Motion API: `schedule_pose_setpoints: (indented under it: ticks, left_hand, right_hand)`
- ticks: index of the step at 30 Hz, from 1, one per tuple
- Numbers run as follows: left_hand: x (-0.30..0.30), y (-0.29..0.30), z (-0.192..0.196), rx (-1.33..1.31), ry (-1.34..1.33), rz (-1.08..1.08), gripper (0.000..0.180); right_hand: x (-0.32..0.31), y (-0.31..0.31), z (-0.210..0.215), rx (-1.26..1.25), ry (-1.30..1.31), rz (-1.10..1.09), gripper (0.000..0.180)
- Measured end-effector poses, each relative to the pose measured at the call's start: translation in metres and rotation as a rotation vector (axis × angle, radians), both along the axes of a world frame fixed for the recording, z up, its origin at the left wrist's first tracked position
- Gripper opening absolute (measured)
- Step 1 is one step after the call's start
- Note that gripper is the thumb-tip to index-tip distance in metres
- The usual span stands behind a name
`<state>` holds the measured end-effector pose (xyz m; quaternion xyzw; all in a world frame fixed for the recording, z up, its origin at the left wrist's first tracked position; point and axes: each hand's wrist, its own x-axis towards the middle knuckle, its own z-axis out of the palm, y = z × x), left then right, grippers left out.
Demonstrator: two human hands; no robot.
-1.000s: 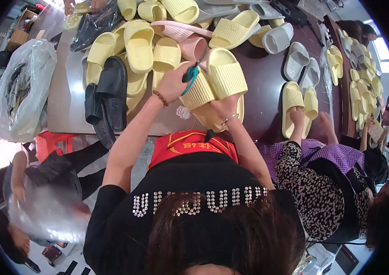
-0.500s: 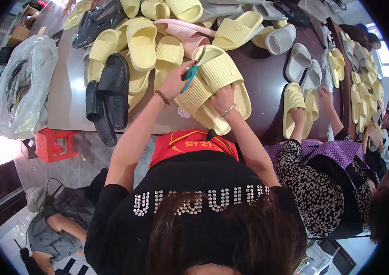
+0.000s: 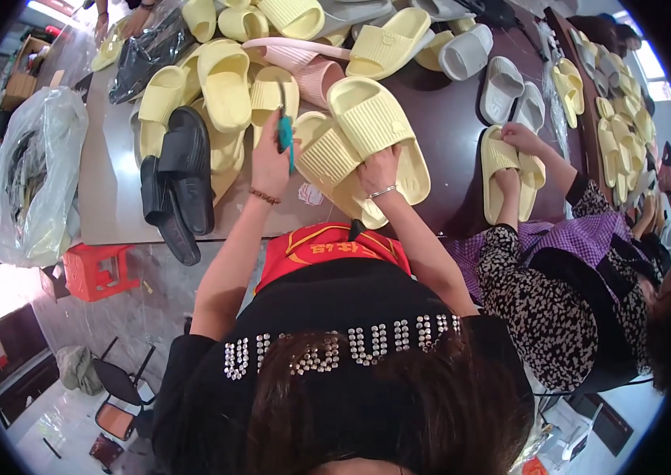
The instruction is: Trimming excess material from slippers using scissors at a manufacturing table.
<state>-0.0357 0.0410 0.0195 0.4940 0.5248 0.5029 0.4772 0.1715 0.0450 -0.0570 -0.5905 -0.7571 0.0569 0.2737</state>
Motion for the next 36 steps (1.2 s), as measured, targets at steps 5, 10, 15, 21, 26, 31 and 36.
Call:
schedule_pose_setpoints:
  ticks: [5,10,15,21,26,31,36]
  left_hand:
    - [-0.012,-0.014,0.007,-0.063,-0.036,-0.019,0.06]
    - [-0.011,-0.019,0.011,-0.103,-0.005,-0.235,0.056]
    - [-0.015,-0.019,0.017,-0.076,0.333,-0.319,0.053]
    - [-0.027,-0.003,0.064,0.183,0.801,-0.311,0.052]
    - [-0.039,0.0,0.078,0.192,0.747,-0.457,0.05]
    - [-0.04,0.0,0.087,0.27,0.779,-0.534,0.05]
    - [-0.043,0.0,0.096,0.256,0.794,-0.583,0.042]
  right_hand:
    - [-0.004,-0.008,0.035,-0.054,0.188,0.082,0.043]
    - [0.005,-0.012,0.044,0.015,0.061,0.124,0.041]
    - [0.014,-0.012,0.049,0.177,0.146,0.17,0.039]
    - [0.024,-0.018,0.06,0.201,0.032,0.258,0.039]
    - [0.02,-0.026,0.072,0.227,-0.032,0.283,0.039]
    - [0.025,-0.031,0.071,0.241,-0.021,0.311,0.04]
    - [0.028,-0.031,0.076,0.241,-0.072,0.372,0.04]
